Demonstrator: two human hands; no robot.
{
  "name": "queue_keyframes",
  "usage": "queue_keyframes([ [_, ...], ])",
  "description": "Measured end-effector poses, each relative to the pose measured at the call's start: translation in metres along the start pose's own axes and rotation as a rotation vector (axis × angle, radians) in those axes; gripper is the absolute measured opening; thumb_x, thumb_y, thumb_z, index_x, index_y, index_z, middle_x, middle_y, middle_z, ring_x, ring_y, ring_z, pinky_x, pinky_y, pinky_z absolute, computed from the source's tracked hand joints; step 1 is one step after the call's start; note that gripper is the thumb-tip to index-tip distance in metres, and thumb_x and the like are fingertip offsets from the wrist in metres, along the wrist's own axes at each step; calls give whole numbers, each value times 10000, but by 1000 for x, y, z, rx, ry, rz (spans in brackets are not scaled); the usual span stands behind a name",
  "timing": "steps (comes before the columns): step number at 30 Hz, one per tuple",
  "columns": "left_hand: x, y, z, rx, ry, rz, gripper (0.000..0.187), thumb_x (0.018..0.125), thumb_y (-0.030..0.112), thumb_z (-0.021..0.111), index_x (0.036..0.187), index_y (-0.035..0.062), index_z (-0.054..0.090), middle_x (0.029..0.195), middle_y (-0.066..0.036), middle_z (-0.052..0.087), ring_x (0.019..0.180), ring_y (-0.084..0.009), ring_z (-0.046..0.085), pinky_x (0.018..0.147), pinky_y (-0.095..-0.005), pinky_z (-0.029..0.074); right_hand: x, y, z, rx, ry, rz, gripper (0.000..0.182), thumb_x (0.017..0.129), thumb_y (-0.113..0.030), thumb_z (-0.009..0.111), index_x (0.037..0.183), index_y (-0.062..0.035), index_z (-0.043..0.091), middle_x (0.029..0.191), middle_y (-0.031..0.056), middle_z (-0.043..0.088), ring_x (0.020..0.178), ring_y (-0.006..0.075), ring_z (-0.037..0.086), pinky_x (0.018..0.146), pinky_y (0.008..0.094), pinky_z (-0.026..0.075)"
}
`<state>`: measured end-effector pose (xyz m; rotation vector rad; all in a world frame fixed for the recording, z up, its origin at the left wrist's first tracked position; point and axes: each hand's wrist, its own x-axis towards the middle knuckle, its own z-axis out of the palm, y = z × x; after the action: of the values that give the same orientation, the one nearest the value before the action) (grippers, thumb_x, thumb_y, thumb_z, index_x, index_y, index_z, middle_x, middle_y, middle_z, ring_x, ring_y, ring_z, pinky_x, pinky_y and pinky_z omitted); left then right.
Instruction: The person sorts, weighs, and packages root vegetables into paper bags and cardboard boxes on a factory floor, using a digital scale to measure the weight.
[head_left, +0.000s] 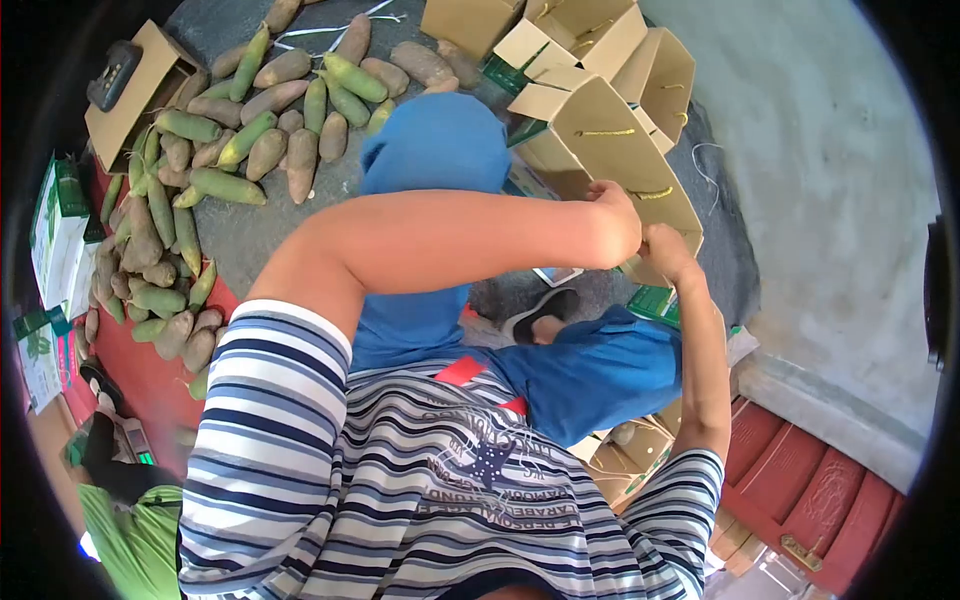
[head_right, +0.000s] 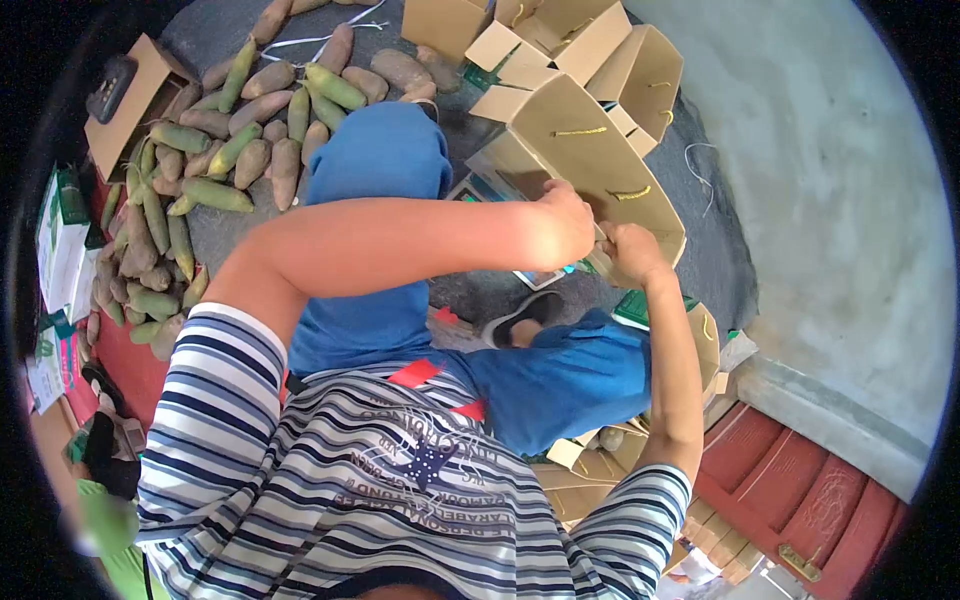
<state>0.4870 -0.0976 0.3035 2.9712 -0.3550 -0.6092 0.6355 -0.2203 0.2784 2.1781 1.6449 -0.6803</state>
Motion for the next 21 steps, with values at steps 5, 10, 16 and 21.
queue_keyframes([
  [5, -9, 2, -10, -64, 115, 18, 347, 744, 244, 665, 1050, 78, 659, 1009, -189, 637, 948, -353, 599, 752, -544, 440, 3, 17, 18, 10, 12, 55, 184, 780, -149, 571, 915, -35, 624, 858, 214, 623, 873, 371, 585, 765, 451, 452],
  [10, -63, -19, -39, -207, 800, 20, 222, 788, 215, 590, 958, 75, 610, 905, -104, 608, 828, -231, 611, 696, -373, 476, -9, 22, 45, 280, 261, 177, 255, 830, -206, 546, 1019, -45, 601, 1031, 183, 600, 953, 347, 571, 801, 423, 452],
  [16, -117, -119, 34, -407, 1353, -397, 286, 794, 238, 609, 1011, 54, 586, 979, -111, 610, 867, -265, 607, 716, -377, 496, -17, -4, 27, 195, 246, 89, 232, 848, -236, 551, 1011, -80, 606, 996, 130, 609, 923, 325, 581, 773, 406, 460],
  [21, -181, -223, 222, -322, 697, -1047, 399, 771, 272, 628, 1069, 22, 539, 1028, -194, 574, 977, -364, 549, 826, -446, 453, -22, -10, 25, 205, 272, 76, 224, 851, -237, 546, 1000, -79, 601, 942, 128, 604, 881, 331, 584, 739, 417, 462],
])
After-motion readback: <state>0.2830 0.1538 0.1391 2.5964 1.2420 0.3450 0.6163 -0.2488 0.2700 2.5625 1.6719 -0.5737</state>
